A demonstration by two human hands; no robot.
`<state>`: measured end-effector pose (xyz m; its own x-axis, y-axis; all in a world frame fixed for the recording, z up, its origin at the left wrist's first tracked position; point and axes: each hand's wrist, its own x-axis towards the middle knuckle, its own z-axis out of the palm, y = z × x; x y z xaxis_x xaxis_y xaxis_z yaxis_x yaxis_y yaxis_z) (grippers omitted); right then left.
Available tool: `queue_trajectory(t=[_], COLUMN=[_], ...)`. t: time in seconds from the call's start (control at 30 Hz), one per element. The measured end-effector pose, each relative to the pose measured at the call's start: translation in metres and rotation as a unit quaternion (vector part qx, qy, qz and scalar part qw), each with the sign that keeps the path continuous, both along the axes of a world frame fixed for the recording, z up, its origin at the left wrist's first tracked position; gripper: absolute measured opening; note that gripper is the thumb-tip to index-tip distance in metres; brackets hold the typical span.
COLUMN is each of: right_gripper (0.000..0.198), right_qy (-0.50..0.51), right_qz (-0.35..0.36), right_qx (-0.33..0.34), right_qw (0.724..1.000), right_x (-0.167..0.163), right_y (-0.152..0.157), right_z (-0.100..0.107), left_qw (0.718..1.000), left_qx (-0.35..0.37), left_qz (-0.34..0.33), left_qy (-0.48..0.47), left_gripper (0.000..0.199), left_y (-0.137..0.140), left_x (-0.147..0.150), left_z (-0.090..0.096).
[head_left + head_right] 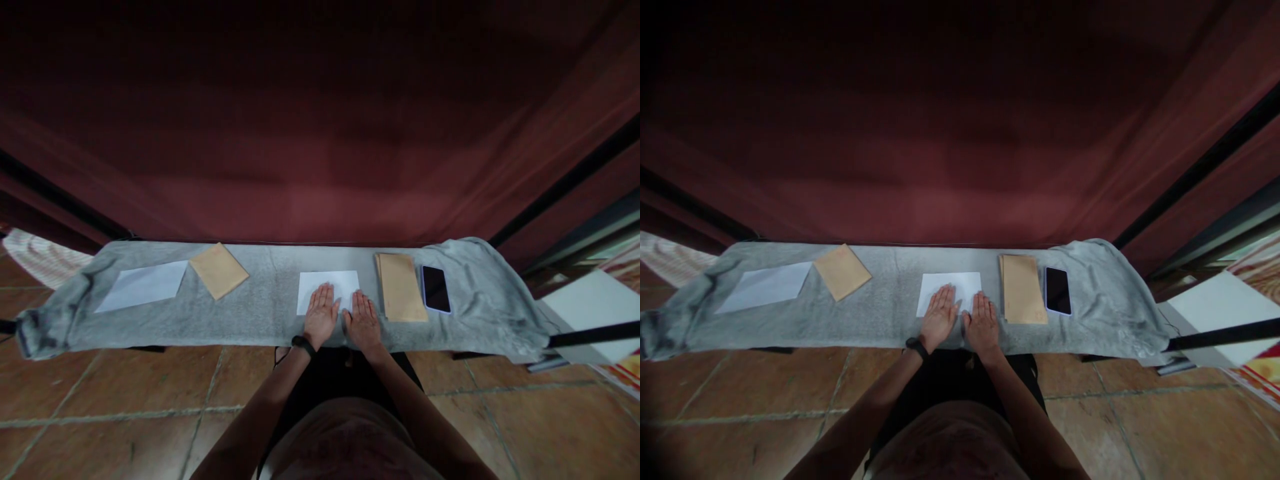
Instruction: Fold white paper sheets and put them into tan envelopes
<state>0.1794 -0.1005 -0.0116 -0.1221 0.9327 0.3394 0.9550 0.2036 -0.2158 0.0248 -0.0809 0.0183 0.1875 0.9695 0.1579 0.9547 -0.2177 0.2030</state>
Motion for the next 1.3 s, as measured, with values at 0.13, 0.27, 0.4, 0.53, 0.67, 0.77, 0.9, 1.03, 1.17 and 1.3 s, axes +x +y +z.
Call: queue_trajectory(t=[0.13, 0.27, 0.4, 0.53, 0.67, 0.77, 0.9, 1.03, 1.17, 1.3], right_gripper=[0.06, 0.059, 0.054, 0.051, 0.052, 0.052, 0.051, 0.053, 0.057, 0.06], right_qy=[-0.006, -0.003, 0.011, 0.036, 0.054, 0.041, 0.021, 0.021, 0.012, -0.005], right_qz=[0.001, -0.001, -0.02, 0.006, 0.074, 0.075, 0.05, 0.023, -0.014, -0.029], right_qx=[-0.002, 0.01, -0.002, -0.056, -0.103, -0.107, -0.085, -0.046, -0.036, -0.04], right_qw=[1.0, 1.0, 1.0, 0.998, 0.99, 0.991, 0.995, 0.998, 0.999, 0.999], right_x=[0.0, 0.002, -0.002, -0.022, -0.045, -0.051, -0.048, -0.042, -0.034, -0.024], right_y=[0.0, -0.002, 0.004, 0.031, 0.066, 0.081, 0.086, 0.087, 0.089, 0.087], right_z=[0.001, 0.0, 0.005, 0.017, 0.023, 0.018, 0.007, -0.001, -0.004, -0.005], left_qw=[0.999, 0.999, 1.0, 1.0, 0.999, 0.999, 0.999, 0.999, 0.998, 0.997], left_qx=[-0.028, -0.029, -0.02, -0.016, -0.033, -0.041, -0.037, -0.037, -0.039, -0.038], left_qz=[-0.031, -0.027, -0.011, -0.005, -0.021, -0.014, 0.008, 0.031, 0.05, 0.064], left_qy=[0.001, 0.009, 0.011, 0.011, 0.02, 0.023, 0.019, 0.015, 0.021, 0.027], left_gripper=[0.059, 0.059, 0.058, 0.057, 0.058, 0.057, 0.055, 0.057, 0.062, 0.065], left_y=[0.023, 0.037, 0.044, 0.047, 0.049, 0.053, 0.058, 0.06, 0.057, 0.052], left_x=[0.017, 0.009, -0.004, -0.011, -0.015, -0.019, -0.027, -0.034, -0.041, -0.047], left_z=[-0.004, -0.008, -0.009, -0.01, -0.01, -0.01, -0.01, -0.01, -0.009, -0.009])
